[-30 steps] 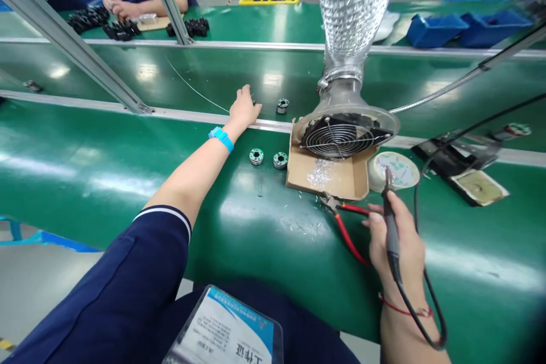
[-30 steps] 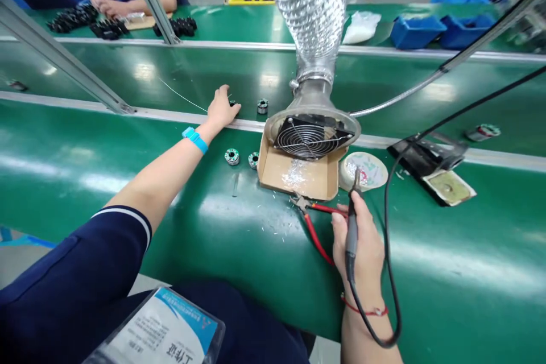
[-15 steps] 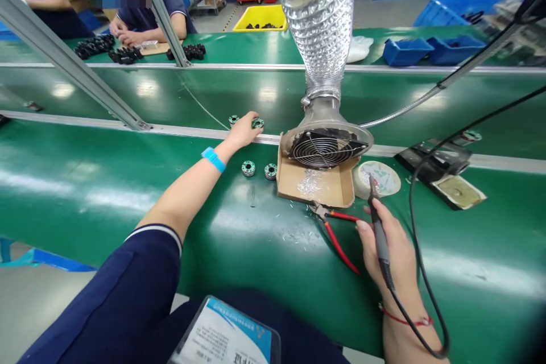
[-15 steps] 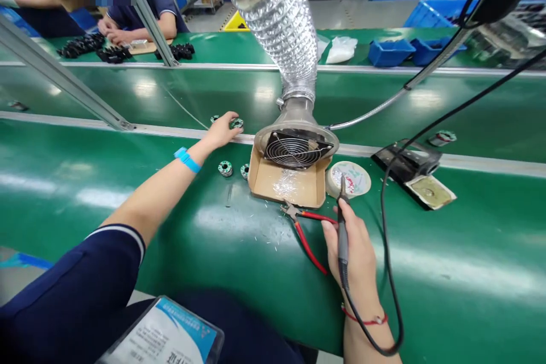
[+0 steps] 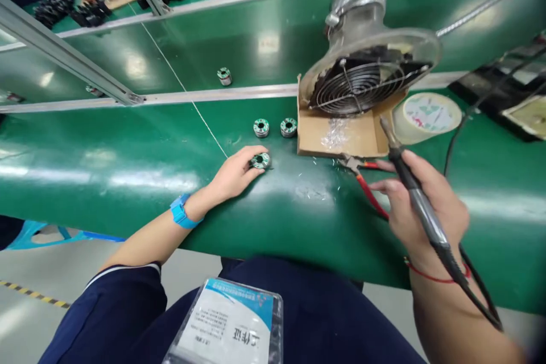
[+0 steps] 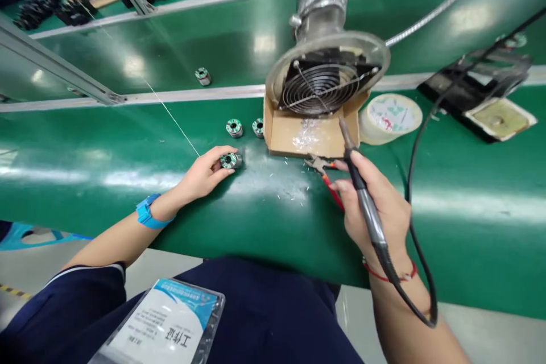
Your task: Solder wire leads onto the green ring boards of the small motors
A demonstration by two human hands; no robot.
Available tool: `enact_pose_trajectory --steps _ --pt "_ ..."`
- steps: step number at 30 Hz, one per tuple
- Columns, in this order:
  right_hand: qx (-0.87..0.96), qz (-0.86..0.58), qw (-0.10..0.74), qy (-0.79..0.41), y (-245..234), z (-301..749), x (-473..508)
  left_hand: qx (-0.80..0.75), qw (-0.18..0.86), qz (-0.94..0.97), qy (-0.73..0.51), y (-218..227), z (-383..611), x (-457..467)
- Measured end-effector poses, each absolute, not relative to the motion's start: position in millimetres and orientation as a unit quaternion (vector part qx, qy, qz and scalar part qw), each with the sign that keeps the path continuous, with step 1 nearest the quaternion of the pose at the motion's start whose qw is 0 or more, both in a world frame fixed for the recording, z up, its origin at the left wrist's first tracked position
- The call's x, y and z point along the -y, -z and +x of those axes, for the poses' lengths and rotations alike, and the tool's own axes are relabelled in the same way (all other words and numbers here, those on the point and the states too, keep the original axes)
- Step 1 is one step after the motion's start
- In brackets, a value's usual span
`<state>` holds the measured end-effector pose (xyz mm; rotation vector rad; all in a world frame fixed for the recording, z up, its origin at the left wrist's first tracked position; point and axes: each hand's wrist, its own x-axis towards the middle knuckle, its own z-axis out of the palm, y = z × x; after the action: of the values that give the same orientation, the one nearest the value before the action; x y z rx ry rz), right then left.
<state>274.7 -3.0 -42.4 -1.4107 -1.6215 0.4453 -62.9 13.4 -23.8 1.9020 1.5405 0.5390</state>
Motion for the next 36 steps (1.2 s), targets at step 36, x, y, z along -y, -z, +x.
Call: enact_pose_trajectory --steps 36 --pt "0.737 -0.432 0.337 -0.395 -21 218 -1 -0.361 0.494 0.743 -0.269 -3 6 13"
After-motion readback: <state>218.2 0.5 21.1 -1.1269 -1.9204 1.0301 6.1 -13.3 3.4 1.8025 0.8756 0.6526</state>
